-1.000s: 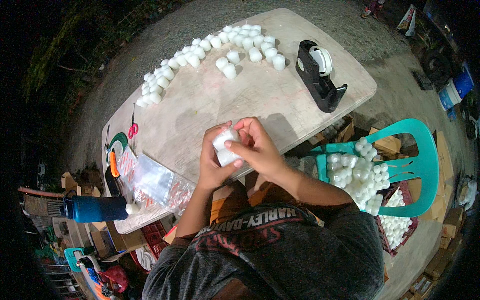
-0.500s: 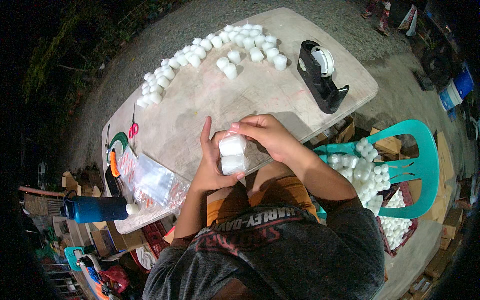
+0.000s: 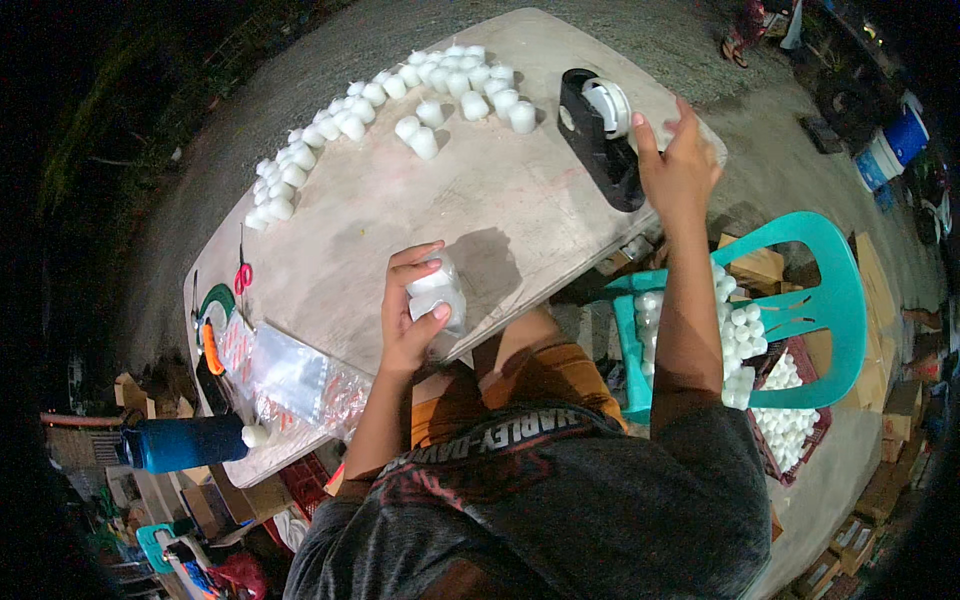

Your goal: The person repeatedly picks up small white cylindrical candles from a table, places them into clear plastic bags, and seals the bags with tape. The person then places the sealed bags into a green plastic basket. The person continues this process throughout the video.

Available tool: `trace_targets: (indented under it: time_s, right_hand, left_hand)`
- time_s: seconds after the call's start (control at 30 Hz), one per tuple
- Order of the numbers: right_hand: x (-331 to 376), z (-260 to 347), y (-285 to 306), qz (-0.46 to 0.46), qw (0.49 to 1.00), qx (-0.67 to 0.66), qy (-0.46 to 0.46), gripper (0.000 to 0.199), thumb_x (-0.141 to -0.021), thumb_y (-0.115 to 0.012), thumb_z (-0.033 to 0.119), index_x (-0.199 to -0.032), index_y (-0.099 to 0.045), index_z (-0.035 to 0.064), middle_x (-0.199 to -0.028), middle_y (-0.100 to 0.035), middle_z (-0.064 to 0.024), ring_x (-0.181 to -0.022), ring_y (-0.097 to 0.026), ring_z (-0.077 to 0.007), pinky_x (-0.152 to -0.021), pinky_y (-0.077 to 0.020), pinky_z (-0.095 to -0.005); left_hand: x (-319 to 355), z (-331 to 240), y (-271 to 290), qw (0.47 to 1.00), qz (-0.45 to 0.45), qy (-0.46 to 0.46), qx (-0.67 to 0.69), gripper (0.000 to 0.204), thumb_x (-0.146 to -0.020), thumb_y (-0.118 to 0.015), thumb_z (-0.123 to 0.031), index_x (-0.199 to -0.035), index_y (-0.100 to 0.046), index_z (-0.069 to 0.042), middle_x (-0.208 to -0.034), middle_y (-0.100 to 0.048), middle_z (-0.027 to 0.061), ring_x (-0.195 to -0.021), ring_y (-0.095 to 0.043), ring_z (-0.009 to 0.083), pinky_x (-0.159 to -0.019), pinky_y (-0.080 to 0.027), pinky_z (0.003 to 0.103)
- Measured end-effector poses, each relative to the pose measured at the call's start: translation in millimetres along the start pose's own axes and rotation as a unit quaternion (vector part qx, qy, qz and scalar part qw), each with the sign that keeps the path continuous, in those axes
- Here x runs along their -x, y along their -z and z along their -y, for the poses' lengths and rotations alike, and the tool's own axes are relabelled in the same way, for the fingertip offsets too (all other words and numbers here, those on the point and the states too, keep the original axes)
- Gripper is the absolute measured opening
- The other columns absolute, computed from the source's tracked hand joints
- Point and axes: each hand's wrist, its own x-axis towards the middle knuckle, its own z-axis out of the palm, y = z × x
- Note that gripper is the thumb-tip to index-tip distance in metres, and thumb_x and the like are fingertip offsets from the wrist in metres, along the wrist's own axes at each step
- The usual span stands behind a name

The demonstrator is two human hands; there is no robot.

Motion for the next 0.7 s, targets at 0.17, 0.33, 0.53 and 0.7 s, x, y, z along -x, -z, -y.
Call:
trace_targets:
  time_s: [0.17, 0.33, 0.53, 0.7]
  right_hand:
    - [-16.7, -33.0, -16.0, 0.241, 0.847, -0.447, -0.159, 0.049, -0.084, -0.065, 0.022, -0.124, -0.045, 0.0, -0.077, -0.063, -0.0022, -0.088, -0.053, -0.0112, -0.09, -0.0332, -0.0288]
    - [19.4, -65.1, 9.4, 0.205, 0.804, -0.518, -0.206, 0.04, -0.084, -0.063, 0.016, -0.121, -0.048, 0.0079, -0.073, -0.063, 0.0003, -0.084, -0.055, -0.0136, -0.087, -0.032, -0.0347]
    - [27.2, -59.1, 12.5, 0.02, 0.999, 0.043, -0.012, 0.03, -0.085, -0.061, 0.019, -0.114, -0.055, 0.0218, -0.085, -0.067, -0.0003, -0.096, -0.059, -0.0208, -0.09, -0.0253, -0.0454]
    - [-3.0, -33.4, -3.2, 0.159, 0.982, -0.099, -0.016, 0.014, -0.088, -0.059, 0.024, -0.098, -0.067, 0.0191, -0.1, -0.067, -0.0069, -0.104, -0.056, -0.0201, -0.099, -0.0235, -0.0386]
  left_hand:
    - [-13.4, 7.0, -7.8, 0.999, -0.028, -0.006, -0.043, 0.03, -0.076, -0.062, -0.014, -0.103, -0.054, -0.004, -0.116, -0.049, 0.0171, -0.115, -0.045, 0.029, -0.096, -0.035, 0.039]
    - [-20.6, 5.1, -10.7, 0.997, -0.072, 0.031, 0.007, 0.022, -0.08, -0.055, -0.011, -0.101, -0.054, -0.004, -0.114, -0.051, 0.0144, -0.114, -0.046, 0.0265, -0.099, -0.032, 0.039]
    - [-18.0, 3.3, -13.7, 0.998, -0.064, 0.028, 0.009, 0.021, -0.08, -0.054, -0.009, -0.101, -0.054, -0.004, -0.114, -0.05, 0.0149, -0.114, -0.046, 0.0267, -0.099, -0.032, 0.039]
    - [-18.7, -2.6, -17.3, 0.999, -0.034, 0.027, -0.02, 0.021, -0.082, -0.054, -0.011, -0.101, -0.053, -0.002, -0.115, -0.05, 0.0159, -0.114, -0.046, 0.0269, -0.099, -0.032, 0.039]
